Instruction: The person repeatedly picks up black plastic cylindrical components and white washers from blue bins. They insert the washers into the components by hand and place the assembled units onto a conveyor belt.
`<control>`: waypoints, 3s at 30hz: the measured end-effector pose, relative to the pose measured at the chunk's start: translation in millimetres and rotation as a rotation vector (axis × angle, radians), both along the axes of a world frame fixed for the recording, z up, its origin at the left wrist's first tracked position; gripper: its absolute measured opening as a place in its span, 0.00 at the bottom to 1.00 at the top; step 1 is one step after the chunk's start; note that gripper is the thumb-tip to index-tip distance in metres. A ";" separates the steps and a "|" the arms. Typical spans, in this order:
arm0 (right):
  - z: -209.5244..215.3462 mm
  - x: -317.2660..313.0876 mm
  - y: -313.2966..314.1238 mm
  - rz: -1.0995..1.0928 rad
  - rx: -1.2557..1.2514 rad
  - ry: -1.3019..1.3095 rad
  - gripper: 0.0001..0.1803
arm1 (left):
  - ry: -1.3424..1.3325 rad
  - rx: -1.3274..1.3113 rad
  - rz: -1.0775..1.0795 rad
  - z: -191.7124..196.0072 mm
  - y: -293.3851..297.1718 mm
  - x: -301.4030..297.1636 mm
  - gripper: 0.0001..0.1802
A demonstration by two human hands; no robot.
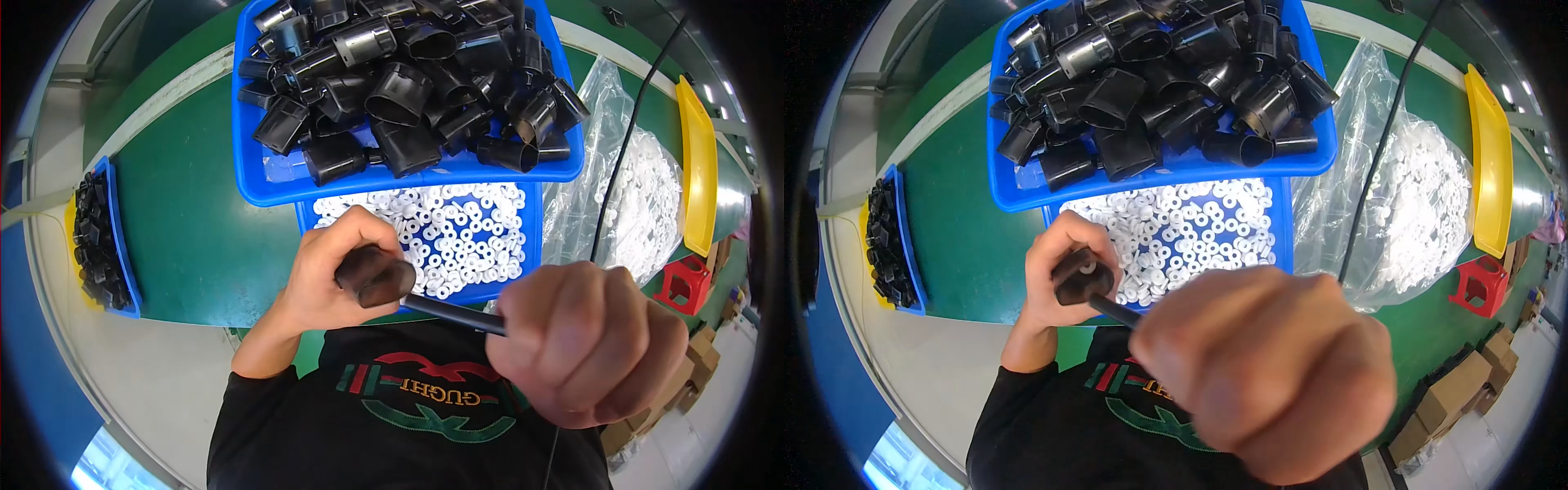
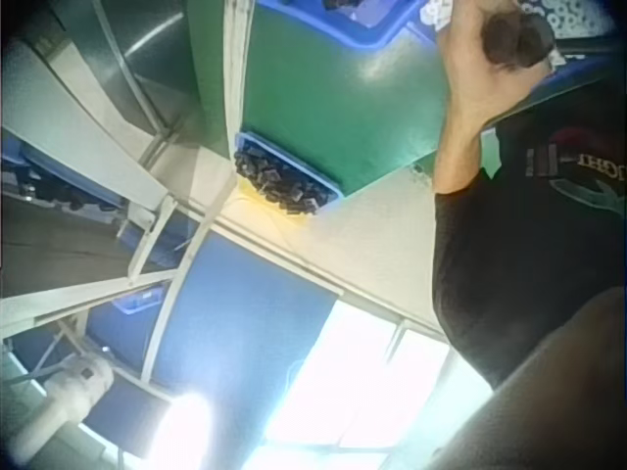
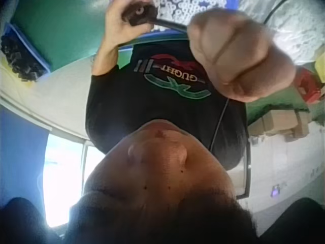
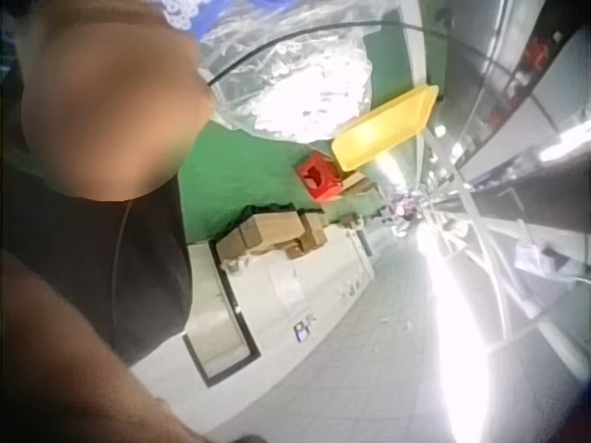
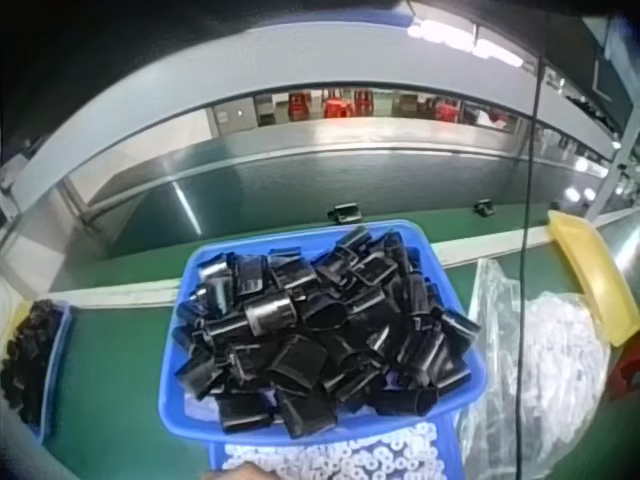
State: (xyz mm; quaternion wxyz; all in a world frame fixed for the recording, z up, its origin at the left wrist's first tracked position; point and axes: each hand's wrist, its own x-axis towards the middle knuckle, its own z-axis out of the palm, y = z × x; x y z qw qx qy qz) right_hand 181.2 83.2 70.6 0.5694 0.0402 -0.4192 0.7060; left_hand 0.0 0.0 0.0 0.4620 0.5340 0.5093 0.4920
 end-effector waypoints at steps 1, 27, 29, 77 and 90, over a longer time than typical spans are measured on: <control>3.7 -4.4 -2.3 -0.003 -0.013 -0.067 0.13 | 0.030 0.012 -0.032 2.1 1.9 -2.8 0.22; -28.6 -16.3 -10.4 0.044 -0.038 -0.324 0.11 | 0.043 0.118 -0.087 0.8 3.2 3.7 0.22; -36.6 -18.1 -9.8 0.026 -0.038 -0.328 0.10 | 0.129 0.116 0.006 6.1 4.5 5.5 0.22; -88.5 25.7 1.3 -0.608 0.965 -1.477 0.12 | 0.617 -0.006 0.641 56.4 103.5 -167.4 0.21; -90.4 29.4 1.0 -0.602 1.029 -1.482 0.09 | 1.244 -0.205 0.401 -19.0 223.8 -240.5 0.30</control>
